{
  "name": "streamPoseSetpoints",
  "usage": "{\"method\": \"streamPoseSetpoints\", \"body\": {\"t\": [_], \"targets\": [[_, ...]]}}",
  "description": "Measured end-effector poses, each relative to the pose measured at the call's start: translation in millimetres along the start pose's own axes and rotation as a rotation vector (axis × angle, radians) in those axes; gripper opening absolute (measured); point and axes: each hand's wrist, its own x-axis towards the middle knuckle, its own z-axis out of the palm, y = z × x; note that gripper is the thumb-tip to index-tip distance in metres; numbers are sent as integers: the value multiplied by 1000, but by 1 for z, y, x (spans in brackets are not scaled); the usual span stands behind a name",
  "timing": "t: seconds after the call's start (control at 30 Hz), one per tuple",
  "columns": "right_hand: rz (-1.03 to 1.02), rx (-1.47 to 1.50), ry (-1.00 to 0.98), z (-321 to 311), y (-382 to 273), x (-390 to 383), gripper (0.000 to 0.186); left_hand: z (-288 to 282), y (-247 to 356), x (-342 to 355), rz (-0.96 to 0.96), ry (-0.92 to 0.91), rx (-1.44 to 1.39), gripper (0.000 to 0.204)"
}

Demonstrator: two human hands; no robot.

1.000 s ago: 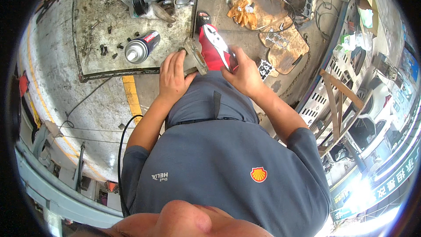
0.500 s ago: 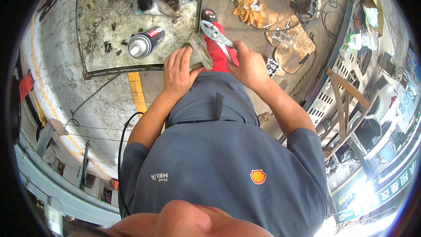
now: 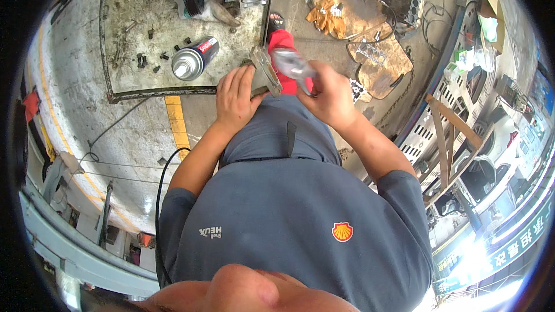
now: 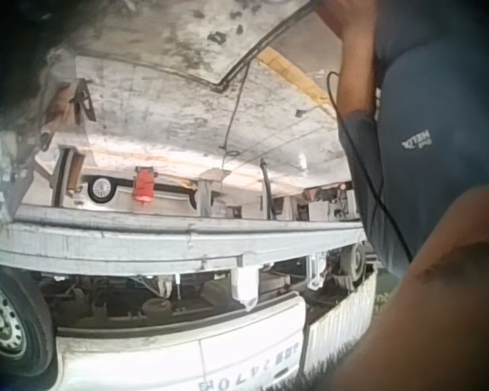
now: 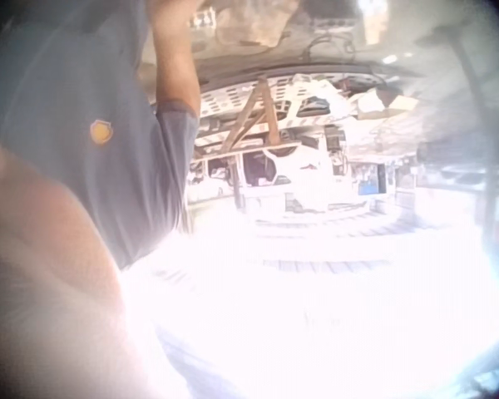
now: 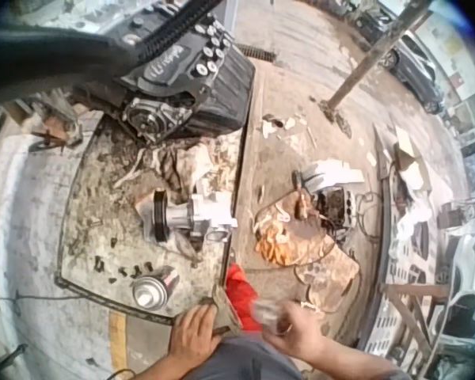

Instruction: The person uses a wrench to loosen and remove bolts from a small metal engine component, then places the bolts on a nearby engine block. The person also handles a spray can and a power tool while working at a cluttered workbench.

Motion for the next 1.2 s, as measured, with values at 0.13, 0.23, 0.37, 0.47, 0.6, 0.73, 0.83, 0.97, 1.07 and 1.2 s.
{"method": "streamPoseSetpoints", "body": {"t": [0.13,0.23,0.37,0.47,0.6,0.73,0.83,0.97,1.07,1.2], "targets": [[253,-292,-313,-2,7,20,52,-2,0,0,-2,-25,-16,77],[147,-49,8,-17,-18,21,53,2,-1,0,2,4,-19,78],[32,-217,-137,0,1,14,52,-1,0,1,-1,-10,-20,78],[188,-290,-323,-9,1,18,53,-4,1,2,-2,-30,-16,78],[-96,-83,164,-23,-26,19,48,0,1,-1,0,-4,-18,80],[206,-478,-458,2,16,23,52,-2,1,1,-3,-18,-16,80],[159,-246,-175,-12,5,14,50,-1,-1,4,-4,1,-15,81],[-180,-23,256,-17,-11,17,54,2,0,0,-11,9,-20,81],[106,-473,-355,3,21,21,48,0,1,-1,-5,-21,-13,81],[337,-231,-317,-3,32,9,47,-1,-1,6,-4,2,-5,81]]}}
